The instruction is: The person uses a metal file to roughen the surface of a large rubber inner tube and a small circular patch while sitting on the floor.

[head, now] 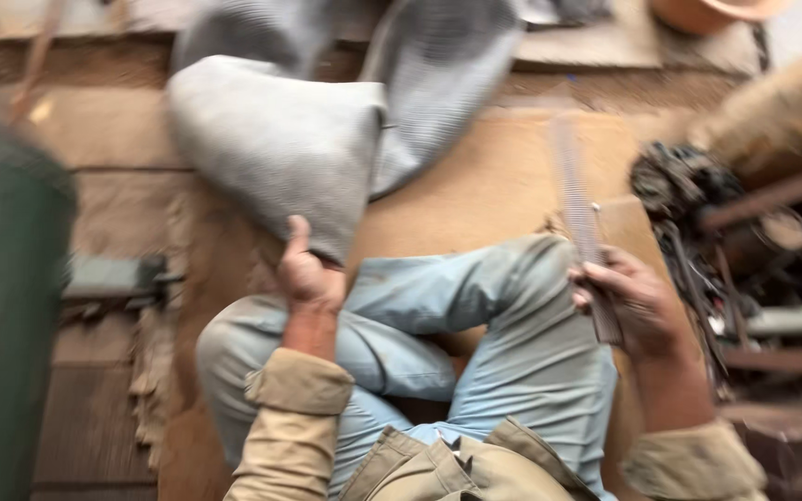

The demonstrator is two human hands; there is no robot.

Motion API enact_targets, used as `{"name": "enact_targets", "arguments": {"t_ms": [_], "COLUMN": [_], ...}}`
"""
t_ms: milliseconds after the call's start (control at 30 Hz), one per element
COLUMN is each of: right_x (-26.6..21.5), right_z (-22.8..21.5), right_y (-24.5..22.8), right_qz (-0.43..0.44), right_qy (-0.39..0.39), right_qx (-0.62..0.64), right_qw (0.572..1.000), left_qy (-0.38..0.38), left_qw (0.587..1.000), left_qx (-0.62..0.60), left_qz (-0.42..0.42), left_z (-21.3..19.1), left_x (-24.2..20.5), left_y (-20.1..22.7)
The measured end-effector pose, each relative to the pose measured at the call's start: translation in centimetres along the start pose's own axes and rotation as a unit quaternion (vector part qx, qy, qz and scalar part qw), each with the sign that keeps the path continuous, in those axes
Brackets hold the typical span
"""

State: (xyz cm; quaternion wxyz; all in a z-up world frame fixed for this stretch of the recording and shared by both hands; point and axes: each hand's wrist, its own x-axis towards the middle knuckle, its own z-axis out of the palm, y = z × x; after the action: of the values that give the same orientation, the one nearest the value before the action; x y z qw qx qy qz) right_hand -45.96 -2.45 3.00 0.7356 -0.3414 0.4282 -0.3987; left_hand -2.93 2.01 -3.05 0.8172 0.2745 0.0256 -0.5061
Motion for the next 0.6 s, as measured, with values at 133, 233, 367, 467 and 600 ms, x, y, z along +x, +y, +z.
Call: {"name": "enact_targets", "arguments": {"t_ms": [133, 233, 367, 467, 600], "right_x": [5.2, 6.4, 7.0, 7.8, 9.7], "right_z": [9.6, 14.4, 19.4, 20.3, 19.7], "right_y": [1.5, 0.7, -0.4, -0.8, 2.3], "right_qz": [0.092, 0.031, -0.272, -0.085, 0.003], "right_qy": [-0.115, -0.138, -0.181, -0.096, -0.231], "right_qx": [0.178, 0.117, -0.231, -0.039, 0.024], "right_qw": [0.973, 0.983, 0.916, 0.991, 0.973], "left_qy": [0.056, 0.07, 0.075, 0.054, 0.074], "left_qw": [0.998, 0.997, 0.996, 0.997, 0.997], "left_qx": [0.0, -0.016, -0.042, -0.049, -0.029], "left_qz": [0.006, 0.012, 0.0, 0.007, 0.02], "left_z": [0.1, -0.3, -0.7, -1.3, -1.6], "left_x": [-0.9, -0.9, -0.2, 0.1, 0.2], "left_y": [0.3, 0.5, -0.3, -0.6, -0.8]}}
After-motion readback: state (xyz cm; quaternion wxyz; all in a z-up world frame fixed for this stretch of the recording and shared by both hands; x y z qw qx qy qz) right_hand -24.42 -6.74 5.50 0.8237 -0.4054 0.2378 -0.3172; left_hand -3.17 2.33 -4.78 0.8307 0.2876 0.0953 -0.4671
